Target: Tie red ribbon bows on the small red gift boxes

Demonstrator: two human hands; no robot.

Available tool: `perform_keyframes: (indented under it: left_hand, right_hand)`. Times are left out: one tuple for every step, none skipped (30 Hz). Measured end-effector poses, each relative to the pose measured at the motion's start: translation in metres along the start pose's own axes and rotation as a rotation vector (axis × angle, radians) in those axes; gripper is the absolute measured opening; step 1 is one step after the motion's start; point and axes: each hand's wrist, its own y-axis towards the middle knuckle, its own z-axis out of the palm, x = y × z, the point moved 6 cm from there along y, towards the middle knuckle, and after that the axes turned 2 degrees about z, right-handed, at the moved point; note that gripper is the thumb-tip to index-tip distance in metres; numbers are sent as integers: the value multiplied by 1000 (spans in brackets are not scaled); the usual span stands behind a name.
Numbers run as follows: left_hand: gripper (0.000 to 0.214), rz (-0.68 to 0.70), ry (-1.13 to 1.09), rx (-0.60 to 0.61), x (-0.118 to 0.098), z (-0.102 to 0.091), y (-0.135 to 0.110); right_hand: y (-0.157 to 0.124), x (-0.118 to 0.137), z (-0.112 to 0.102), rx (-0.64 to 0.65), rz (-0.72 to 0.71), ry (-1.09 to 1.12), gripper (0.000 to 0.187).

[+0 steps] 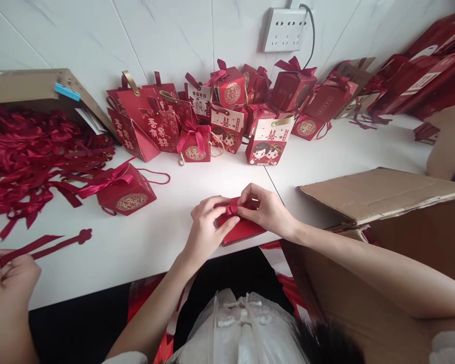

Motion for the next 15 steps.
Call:
perform_keyframes:
  left_hand:
    - [12, -22, -5, -25, 1, 1, 0]
    - [12, -36, -9, -42, 2, 2, 1]
    - [12, -44, -13, -49, 2, 3, 1]
    - [12, -52, -20, -46, 3, 4, 2]
    - [11, -59, -35, -35, 5, 5, 3]
    - [11, -69, -61, -19, 6, 6, 4]
    - [10, -84, -100, 1, 8, 6, 4]
    - [10, -103, -151, 22, 10, 7, 4]
    - [11, -128, -206, 45, 12, 9, 5]
    - [12, -153, -259, 65, 14, 10, 5]
    - [13, -175, -304, 81, 15, 11, 5]
    - [15, -193, -339, 89, 16, 12, 5]
    - [17, -206, -364, 89, 16, 12, 5]
    - [20, -218, -381, 83, 17, 12, 5]
    - [24, -230, -392, 76, 17, 12, 5]
  right_hand:
    - [0, 0, 0, 4, -1, -6, 14]
    - [0, 0, 0, 10, -2, -10, 15]
    - [0, -1, 0, 19, 0, -14, 16]
    - [0, -1, 0, 29, 1, -16, 16]
    - [0, -1, 0, 42, 2, -17, 16]
    - [0, 0, -1, 55, 2, -19, 16]
    - [0, 0, -1, 67, 1, -22, 14]
    - [1, 1, -1, 75, -2, -28, 13]
    - [2, 2, -2, 79, -5, -36, 11]
    - [2, 2, -2, 80, -9, -47, 9]
    - [3, 3, -3, 77, -12, -61, 8]
    - [3, 3, -4, 73, -15, -73, 8]
    - [3, 3, -4, 72, -17, -81, 9]
    - [3, 3, -4, 73, -20, -85, 9]
    - [4, 3, -4, 76, -24, -88, 10]
